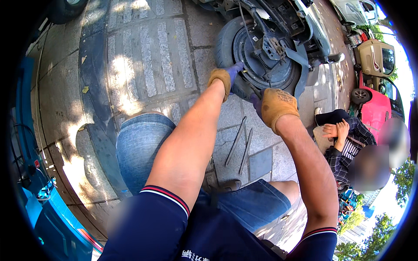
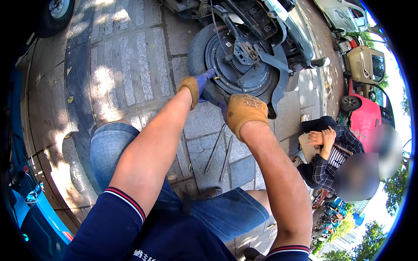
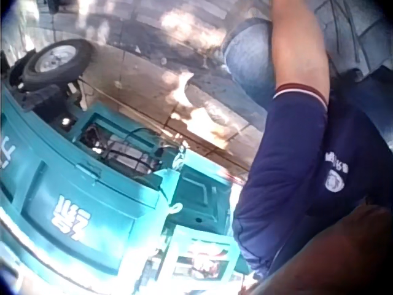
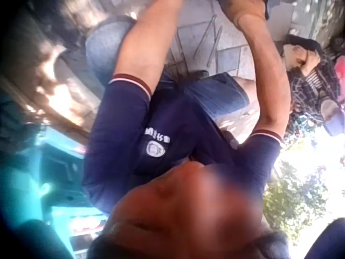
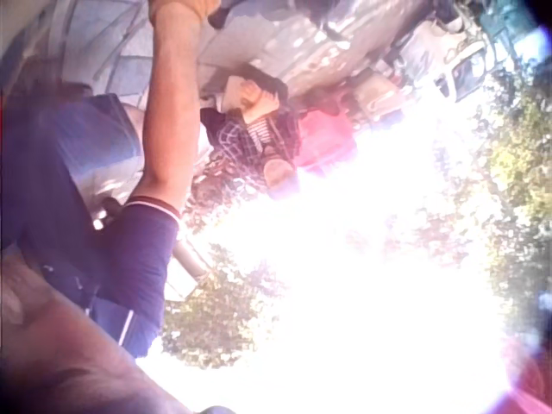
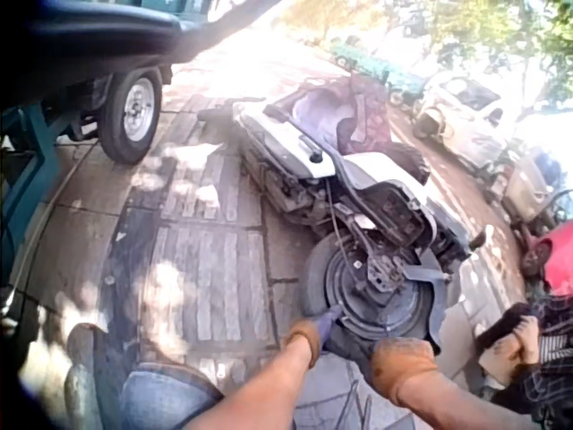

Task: The person kneels on the sidewalk and uses pliers to remove a small object from the scooter's rear tire. After removing the object, the person uses a pressure gauge and hose to inflate the tire. The person then removes the gauge and places the tools on the ground.

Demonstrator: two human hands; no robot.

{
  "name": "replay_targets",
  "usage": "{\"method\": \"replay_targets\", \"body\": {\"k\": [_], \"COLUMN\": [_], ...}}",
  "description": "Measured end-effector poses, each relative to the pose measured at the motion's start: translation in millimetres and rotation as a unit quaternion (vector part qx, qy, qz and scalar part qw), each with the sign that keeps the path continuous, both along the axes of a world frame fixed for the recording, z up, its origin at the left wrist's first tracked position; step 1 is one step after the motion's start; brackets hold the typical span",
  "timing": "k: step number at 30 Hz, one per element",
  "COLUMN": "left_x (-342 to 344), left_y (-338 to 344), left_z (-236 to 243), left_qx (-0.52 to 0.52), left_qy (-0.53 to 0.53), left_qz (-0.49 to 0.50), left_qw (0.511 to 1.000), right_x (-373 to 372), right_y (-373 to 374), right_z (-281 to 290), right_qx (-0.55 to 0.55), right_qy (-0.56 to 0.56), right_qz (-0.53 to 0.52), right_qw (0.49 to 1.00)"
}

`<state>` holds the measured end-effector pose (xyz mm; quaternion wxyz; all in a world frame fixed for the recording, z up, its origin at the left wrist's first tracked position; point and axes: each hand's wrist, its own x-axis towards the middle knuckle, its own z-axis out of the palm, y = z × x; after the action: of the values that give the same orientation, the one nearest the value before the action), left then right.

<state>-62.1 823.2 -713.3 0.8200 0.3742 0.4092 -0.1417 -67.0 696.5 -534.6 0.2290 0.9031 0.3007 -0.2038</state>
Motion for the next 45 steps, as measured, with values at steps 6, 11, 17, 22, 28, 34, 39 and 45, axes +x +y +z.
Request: {"method": "replay_targets", "body": {"k": [6,11,17,22,28,34,39,45], "left_x": [8,0,-8,0,-5,6,-1,-16], "left_y": [5,-6,-1,-17,-20,-25,-29,-26], "left_z": [-33,-3,3,3,-10,-32,-19,8], "left_qx": [0.046,0.115,0.128,0.125,0.049,-0.006,-0.019,0.031], "left_qy": [0.039,0.084,0.1,0.067,0.075,0.059,0.087,0.069], "left_qz": [0.018,-0.027,-0.013,-0.038,-0.034,-0.027,0.006,0.016], "left_qw": [0.998,0.989,0.987,0.989,0.995,0.998,0.996,0.997], "right_x": [11,52,80,143,68,-11,-36,-26], "right_y": [36,44,61,30,16,-54,-39,-32], "right_z": [13,20,24,4,23,-24,-29,-27], "right_qx": [-0.043,-0.127,-0.149,-0.133,0.044,0.241,0.237,0.185], "right_qy": [0.015,0.067,0.089,0.127,0.22,-0.007,-0.122,-0.111], "right_qz": [0.061,0.058,0.096,0.037,-0.214,-0.154,-0.08,-0.001], "right_qw": [0.997,0.988,0.98,0.982,0.951,0.958,0.961,0.977]}}
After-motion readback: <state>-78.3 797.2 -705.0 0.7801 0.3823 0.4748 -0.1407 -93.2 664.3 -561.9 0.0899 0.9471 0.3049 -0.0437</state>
